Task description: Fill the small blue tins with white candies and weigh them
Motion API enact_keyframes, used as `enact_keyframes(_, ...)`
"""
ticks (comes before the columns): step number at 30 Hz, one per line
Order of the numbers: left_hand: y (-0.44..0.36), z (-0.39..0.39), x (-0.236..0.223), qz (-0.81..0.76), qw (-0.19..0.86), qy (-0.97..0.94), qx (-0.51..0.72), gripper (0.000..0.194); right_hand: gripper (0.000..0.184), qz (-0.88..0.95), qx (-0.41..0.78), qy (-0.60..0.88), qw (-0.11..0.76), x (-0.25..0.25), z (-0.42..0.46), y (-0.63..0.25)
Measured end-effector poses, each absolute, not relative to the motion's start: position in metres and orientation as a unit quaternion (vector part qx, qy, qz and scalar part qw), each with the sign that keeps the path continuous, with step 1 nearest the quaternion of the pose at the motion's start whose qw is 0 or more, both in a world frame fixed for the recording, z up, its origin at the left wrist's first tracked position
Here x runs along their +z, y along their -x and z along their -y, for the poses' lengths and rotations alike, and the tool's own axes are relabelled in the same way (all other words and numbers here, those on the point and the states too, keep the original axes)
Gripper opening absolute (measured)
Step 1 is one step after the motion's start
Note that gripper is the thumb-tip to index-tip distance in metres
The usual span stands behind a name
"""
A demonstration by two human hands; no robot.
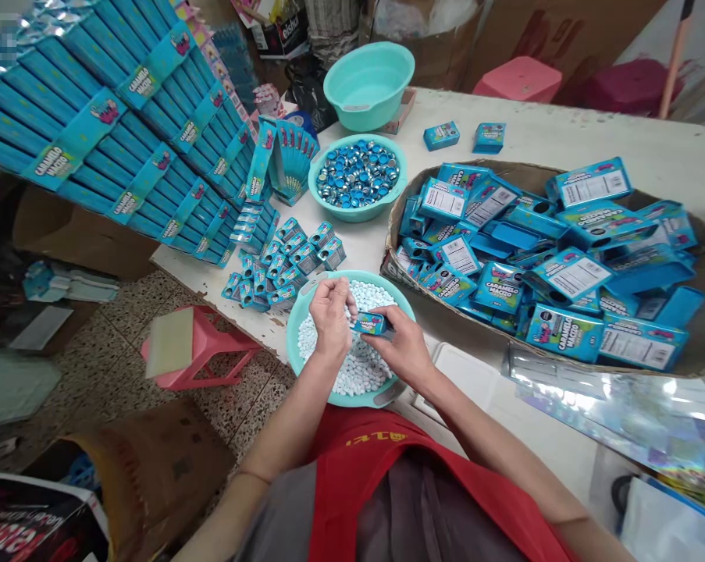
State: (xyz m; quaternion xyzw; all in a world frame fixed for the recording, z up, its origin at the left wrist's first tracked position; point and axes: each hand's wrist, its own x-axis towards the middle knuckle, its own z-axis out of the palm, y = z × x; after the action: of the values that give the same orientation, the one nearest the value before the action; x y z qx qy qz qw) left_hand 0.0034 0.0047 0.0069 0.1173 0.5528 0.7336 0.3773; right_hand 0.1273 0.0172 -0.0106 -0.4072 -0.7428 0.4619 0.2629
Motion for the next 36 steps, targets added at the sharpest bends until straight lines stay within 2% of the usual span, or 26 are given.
enact_keyframes(7,-0.007,0.000,0.032,-0.523,0.383,-0.123,0.752,0.034,0.035,0.649,0.569,0.410,0.294,-0.009,-0.010,-0.141)
enact_keyframes(19,-0.014,-0.005,0.024,-0.529,0.361,-0.096,0.762,0.035,0.033,0.650,0.561,0.412,0.304,-0.015,-0.013,-0.142)
enact_keyframes(24,-0.015,-0.012,0.027,-0.519,0.379,-0.099,0.760,0.038,0.036,0.604,0.602,0.416,0.317,-0.017,-0.016,-0.147)
enact_keyframes(27,-0.002,-0.011,0.013,-0.545,0.390,-0.114,0.734,0.037,0.039,0.572,0.624,0.407,0.343,-0.011,-0.015,-0.170)
enact_keyframes(29,0.013,-0.006,-0.009,-0.631,0.384,-0.179,0.649,0.032,0.038,0.567,0.605,0.420,0.369,-0.008,-0.010,-0.200)
enact_keyframes(32,0.034,0.005,-0.052,-0.783,0.334,-0.374,0.368,0.027,0.038,0.547,0.543,0.500,0.396,-0.015,0.005,-0.254)
enact_keyframes(34,0.038,0.010,-0.077,-0.825,0.286,-0.444,0.203,0.036,0.039,0.517,0.505,0.568,0.393,-0.032,0.018,-0.285)
enact_keyframes(36,0.035,0.011,-0.092,-0.849,0.258,-0.449,0.105,0.049,0.041,0.499,0.469,0.618,0.387,-0.055,0.029,-0.306)
